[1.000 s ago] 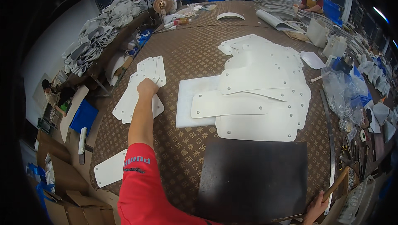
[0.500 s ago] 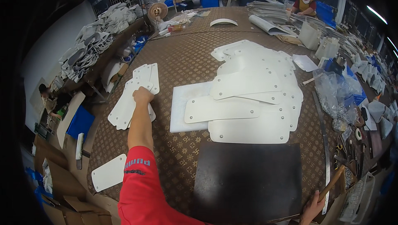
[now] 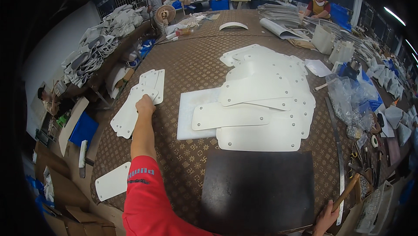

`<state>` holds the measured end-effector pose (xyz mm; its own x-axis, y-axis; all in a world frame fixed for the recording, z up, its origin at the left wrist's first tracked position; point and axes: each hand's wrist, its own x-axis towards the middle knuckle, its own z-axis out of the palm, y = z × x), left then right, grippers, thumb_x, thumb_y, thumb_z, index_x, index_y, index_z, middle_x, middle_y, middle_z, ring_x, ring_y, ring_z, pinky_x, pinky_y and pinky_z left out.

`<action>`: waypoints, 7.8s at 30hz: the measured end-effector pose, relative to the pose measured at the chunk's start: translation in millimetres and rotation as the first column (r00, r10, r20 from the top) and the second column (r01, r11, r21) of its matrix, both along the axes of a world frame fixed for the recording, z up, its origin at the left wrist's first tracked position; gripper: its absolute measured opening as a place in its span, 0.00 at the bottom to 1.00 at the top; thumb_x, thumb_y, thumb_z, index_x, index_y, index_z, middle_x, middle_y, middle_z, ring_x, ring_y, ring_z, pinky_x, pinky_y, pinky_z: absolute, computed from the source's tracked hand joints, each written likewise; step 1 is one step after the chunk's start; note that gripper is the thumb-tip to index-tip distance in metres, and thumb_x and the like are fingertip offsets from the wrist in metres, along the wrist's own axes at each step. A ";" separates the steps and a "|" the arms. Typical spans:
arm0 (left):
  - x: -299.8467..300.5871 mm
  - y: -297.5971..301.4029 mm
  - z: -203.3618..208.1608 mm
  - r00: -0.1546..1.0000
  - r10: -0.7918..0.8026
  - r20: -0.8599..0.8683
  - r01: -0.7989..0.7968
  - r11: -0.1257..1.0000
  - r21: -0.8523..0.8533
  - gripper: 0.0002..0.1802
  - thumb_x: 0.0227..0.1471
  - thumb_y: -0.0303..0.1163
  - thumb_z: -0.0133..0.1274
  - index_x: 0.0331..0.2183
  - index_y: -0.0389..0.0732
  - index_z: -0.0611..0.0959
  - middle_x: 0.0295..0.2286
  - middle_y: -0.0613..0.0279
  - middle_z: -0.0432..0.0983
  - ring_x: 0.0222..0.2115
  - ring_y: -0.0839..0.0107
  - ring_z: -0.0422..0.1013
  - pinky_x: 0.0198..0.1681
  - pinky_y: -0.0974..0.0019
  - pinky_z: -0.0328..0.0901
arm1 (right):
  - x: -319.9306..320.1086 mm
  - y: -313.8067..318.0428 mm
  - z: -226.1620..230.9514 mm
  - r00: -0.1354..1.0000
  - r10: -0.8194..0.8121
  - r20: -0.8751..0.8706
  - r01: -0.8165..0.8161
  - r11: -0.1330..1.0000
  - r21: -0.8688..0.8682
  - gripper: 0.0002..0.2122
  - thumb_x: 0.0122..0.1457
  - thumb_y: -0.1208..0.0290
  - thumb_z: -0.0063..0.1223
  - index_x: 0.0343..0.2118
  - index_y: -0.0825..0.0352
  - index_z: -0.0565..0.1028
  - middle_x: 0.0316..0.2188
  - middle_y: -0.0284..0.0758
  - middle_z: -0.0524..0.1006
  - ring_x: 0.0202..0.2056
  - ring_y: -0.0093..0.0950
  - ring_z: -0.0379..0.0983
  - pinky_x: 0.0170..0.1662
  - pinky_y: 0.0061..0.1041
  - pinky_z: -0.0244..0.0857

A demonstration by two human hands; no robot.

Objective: Hammering metal rivets into white material pieces on a workbench.

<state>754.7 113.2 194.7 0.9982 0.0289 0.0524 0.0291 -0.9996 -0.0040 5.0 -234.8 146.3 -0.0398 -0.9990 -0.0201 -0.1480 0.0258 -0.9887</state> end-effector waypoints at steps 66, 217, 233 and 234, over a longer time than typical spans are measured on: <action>-487.5 -10.1 48.0 0.702 -0.711 -0.039 0.168 0.219 -0.961 0.17 0.53 0.22 0.59 0.46 0.34 0.83 0.32 0.63 0.80 0.31 0.70 0.74 0.39 0.68 0.70 | -5.8 -3.1 3.8 0.962 0.272 0.010 -0.270 0.960 -0.075 0.11 0.67 0.64 0.54 0.29 0.56 0.66 0.14 0.18 0.58 0.12 0.11 0.52 0.14 0.17 0.45; -541.0 -2.0 15.9 -0.045 -0.998 -0.042 0.999 -0.044 -0.030 0.31 0.55 0.41 0.56 0.58 0.40 0.72 0.53 0.49 0.73 0.27 0.60 0.80 0.25 0.60 0.73 | 8.3 -18.3 -26.2 0.955 0.175 -0.238 -0.260 0.882 -0.393 0.14 0.69 0.58 0.51 0.28 0.58 0.68 0.15 0.19 0.59 0.14 0.12 0.54 0.16 0.17 0.48; -377.2 -90.3 103.3 0.301 -0.834 0.462 0.934 0.355 0.032 0.16 0.49 0.26 0.54 0.43 0.42 0.78 0.47 0.57 0.78 0.30 0.54 0.79 0.28 0.54 0.72 | -2.0 11.8 12.5 0.940 0.297 0.168 -0.293 0.955 -0.046 0.15 0.70 0.56 0.48 0.28 0.56 0.65 0.14 0.18 0.56 0.12 0.11 0.50 0.13 0.17 0.42; -373.9 -81.2 93.3 0.366 -0.832 0.416 0.921 0.389 -0.034 0.14 0.49 0.26 0.54 0.41 0.42 0.78 0.46 0.57 0.78 0.31 0.54 0.79 0.29 0.53 0.72 | -2.1 11.3 12.6 0.943 0.291 0.159 -0.287 0.957 -0.048 0.15 0.71 0.56 0.48 0.28 0.57 0.65 0.13 0.18 0.56 0.11 0.11 0.49 0.13 0.17 0.41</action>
